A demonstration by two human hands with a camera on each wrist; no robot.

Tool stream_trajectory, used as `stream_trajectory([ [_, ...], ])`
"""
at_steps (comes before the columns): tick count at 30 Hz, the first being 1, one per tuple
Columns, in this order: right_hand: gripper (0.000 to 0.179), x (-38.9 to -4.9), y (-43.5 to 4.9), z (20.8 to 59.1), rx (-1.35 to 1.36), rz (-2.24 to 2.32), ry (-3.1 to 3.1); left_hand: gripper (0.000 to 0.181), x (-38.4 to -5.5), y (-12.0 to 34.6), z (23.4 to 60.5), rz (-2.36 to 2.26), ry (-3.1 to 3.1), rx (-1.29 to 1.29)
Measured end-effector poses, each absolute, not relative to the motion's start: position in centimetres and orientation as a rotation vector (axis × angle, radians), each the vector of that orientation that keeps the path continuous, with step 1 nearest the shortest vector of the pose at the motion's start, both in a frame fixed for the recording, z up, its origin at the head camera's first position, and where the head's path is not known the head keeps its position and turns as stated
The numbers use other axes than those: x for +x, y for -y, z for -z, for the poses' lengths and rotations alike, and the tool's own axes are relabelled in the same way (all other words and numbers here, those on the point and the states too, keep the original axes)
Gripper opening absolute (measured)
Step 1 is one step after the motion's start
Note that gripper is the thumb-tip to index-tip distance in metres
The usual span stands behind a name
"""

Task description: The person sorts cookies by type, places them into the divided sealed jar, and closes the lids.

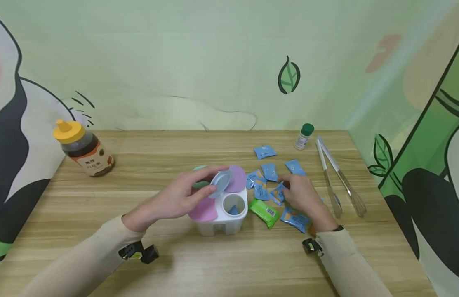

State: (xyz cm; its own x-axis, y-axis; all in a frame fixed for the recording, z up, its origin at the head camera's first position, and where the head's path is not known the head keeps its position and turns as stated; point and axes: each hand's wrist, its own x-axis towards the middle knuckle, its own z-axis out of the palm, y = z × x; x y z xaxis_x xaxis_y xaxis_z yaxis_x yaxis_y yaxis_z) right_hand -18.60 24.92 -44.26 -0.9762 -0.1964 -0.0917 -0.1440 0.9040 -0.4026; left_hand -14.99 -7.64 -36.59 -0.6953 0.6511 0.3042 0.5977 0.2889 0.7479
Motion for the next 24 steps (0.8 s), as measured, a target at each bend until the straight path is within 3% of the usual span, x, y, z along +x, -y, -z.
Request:
stream_trajectory([
  [9,0.03,-18.4,-24.7,43.7,-0.324,0.617,-2.981,0.047,-15.0,7.7,36.5,-1.388,-2.474,1.195],
  [24,0.02,-17.5,-24.5,42.2,-0.405,0.752,-3.064,0.047,-15.0,7.6,36.6,-1.392,-2.475,1.204],
])
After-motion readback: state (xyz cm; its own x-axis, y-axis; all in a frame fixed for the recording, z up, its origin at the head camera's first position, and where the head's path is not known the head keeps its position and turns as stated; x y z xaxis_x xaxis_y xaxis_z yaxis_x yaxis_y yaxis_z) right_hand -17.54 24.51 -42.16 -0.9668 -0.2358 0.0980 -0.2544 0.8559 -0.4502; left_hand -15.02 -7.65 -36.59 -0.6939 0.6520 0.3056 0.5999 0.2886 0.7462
